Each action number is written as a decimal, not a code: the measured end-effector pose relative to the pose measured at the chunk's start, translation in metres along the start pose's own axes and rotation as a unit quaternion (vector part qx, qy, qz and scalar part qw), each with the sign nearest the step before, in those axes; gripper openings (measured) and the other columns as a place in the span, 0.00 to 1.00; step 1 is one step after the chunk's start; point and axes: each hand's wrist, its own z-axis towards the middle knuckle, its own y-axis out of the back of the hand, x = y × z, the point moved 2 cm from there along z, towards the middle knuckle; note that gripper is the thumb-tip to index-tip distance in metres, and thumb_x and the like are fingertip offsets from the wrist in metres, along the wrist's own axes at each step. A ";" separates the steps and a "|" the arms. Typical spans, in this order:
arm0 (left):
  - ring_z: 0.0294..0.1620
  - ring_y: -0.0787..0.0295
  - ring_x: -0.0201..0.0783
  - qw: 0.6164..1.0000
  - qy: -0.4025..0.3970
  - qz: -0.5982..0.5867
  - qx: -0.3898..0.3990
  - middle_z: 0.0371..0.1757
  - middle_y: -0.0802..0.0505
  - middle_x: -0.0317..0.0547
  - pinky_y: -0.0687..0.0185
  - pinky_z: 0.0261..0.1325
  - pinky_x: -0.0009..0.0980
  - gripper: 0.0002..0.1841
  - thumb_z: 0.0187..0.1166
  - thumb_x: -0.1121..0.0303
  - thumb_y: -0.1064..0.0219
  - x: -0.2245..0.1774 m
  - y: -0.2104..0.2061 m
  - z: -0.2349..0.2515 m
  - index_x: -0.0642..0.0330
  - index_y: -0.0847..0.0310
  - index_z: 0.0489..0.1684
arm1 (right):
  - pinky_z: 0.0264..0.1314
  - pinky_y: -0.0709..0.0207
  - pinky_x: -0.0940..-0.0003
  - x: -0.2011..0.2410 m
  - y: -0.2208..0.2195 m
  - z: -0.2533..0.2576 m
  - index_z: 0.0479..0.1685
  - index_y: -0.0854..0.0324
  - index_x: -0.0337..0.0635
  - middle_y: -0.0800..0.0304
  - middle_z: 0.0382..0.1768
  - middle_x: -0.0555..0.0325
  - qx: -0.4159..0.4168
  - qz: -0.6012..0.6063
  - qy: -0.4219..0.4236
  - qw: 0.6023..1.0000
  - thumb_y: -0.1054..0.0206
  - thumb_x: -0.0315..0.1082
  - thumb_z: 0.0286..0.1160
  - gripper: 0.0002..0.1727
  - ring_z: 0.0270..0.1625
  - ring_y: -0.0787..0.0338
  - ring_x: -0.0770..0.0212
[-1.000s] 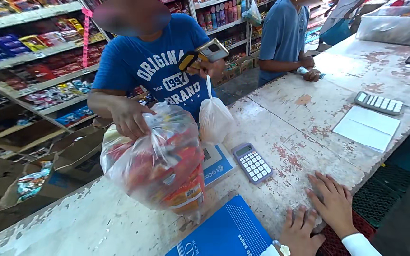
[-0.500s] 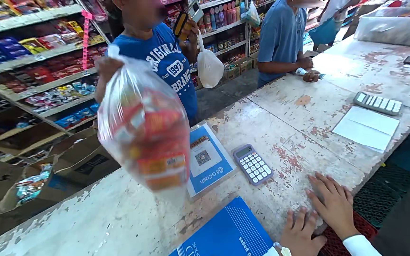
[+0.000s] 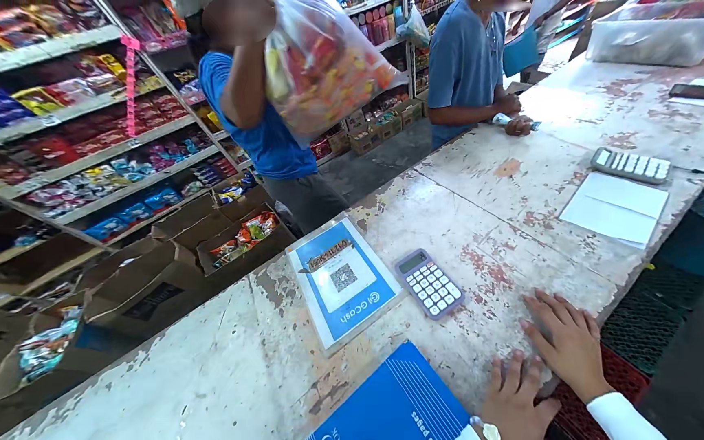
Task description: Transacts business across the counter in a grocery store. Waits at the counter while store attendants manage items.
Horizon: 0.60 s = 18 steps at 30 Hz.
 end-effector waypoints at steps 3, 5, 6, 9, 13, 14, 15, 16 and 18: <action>0.96 0.62 0.63 1.000 0.002 0.001 0.000 0.95 0.44 0.58 0.68 0.90 0.68 0.29 0.78 0.56 0.29 -0.001 0.001 0.000 0.49 0.24 0.81 | 0.80 0.53 0.17 0.000 0.000 0.000 0.68 0.12 0.47 0.18 0.77 0.44 0.000 0.005 -0.002 1.000 0.53 0.66 0.76 0.40 0.82 0.28 0.26; 0.95 0.58 0.64 1.000 -0.002 -0.010 -0.026 0.93 0.41 0.59 0.65 0.89 0.69 0.29 0.75 0.58 0.27 -0.002 0.000 0.001 0.50 0.20 0.78 | 0.79 0.53 0.16 0.000 0.002 0.001 0.67 0.12 0.45 0.18 0.76 0.42 -0.004 0.013 0.000 1.000 0.52 0.65 0.76 0.39 0.82 0.28 0.25; 0.95 0.57 0.64 0.999 -0.004 -0.013 -0.033 0.93 0.40 0.59 0.64 0.89 0.69 0.28 0.75 0.59 0.26 -0.003 0.000 0.002 0.50 0.19 0.77 | 0.79 0.54 0.16 0.000 0.004 0.002 0.66 0.11 0.45 0.18 0.76 0.42 -0.004 0.013 -0.002 1.000 0.52 0.65 0.75 0.39 0.82 0.28 0.25; 0.95 0.59 0.64 1.000 0.003 -0.015 -0.017 0.93 0.41 0.59 0.66 0.90 0.68 0.29 0.76 0.58 0.28 -0.006 0.002 0.002 0.49 0.21 0.79 | 0.79 0.54 0.16 0.000 0.006 0.001 0.67 0.12 0.46 0.18 0.77 0.43 0.002 0.010 -0.004 1.000 0.51 0.64 0.75 0.38 0.82 0.28 0.25; 0.94 0.53 0.66 0.999 0.000 -0.016 -0.045 0.91 0.35 0.60 0.62 0.88 0.70 0.28 0.74 0.56 0.26 -0.007 0.001 0.003 0.51 0.18 0.76 | 0.78 0.50 0.15 0.002 0.011 0.001 0.67 0.11 0.47 0.17 0.76 0.43 0.000 0.002 -0.005 1.000 0.47 0.62 0.75 0.35 0.80 0.26 0.25; 0.93 0.51 0.68 0.999 -0.003 -0.013 -0.047 0.90 0.35 0.62 0.61 0.87 0.71 0.28 0.74 0.56 0.26 -0.008 0.001 0.004 0.52 0.17 0.75 | 0.78 0.50 0.15 0.002 0.011 0.000 0.68 0.11 0.48 0.17 0.76 0.44 0.001 -0.002 -0.008 1.000 0.46 0.61 0.76 0.34 0.81 0.26 0.26; 0.92 0.50 0.70 0.999 -0.008 -0.007 -0.050 0.89 0.34 0.64 0.59 0.86 0.72 0.28 0.73 0.56 0.26 -0.008 0.000 0.005 0.52 0.17 0.75 | 0.78 0.50 0.16 0.002 0.012 0.000 0.68 0.11 0.49 0.18 0.77 0.45 0.005 -0.003 -0.013 1.000 0.43 0.59 0.75 0.32 0.81 0.26 0.27; 0.91 0.50 0.71 0.999 -0.011 -0.001 -0.048 0.89 0.34 0.65 0.58 0.86 0.73 0.29 0.73 0.55 0.26 -0.007 -0.001 0.007 0.51 0.17 0.75 | 0.79 0.49 0.17 0.001 0.013 0.000 0.69 0.11 0.50 0.18 0.77 0.46 0.007 -0.005 -0.017 1.000 0.41 0.58 0.74 0.31 0.81 0.25 0.28; 0.92 0.52 0.73 0.999 -0.013 0.009 -0.028 0.90 0.36 0.66 0.60 0.86 0.74 0.30 0.74 0.54 0.27 -0.006 -0.001 0.008 0.51 0.20 0.78 | 0.80 0.50 0.17 0.001 0.013 -0.001 0.71 0.13 0.51 0.19 0.78 0.47 0.021 -0.004 -0.027 0.999 0.38 0.56 0.74 0.30 0.82 0.27 0.30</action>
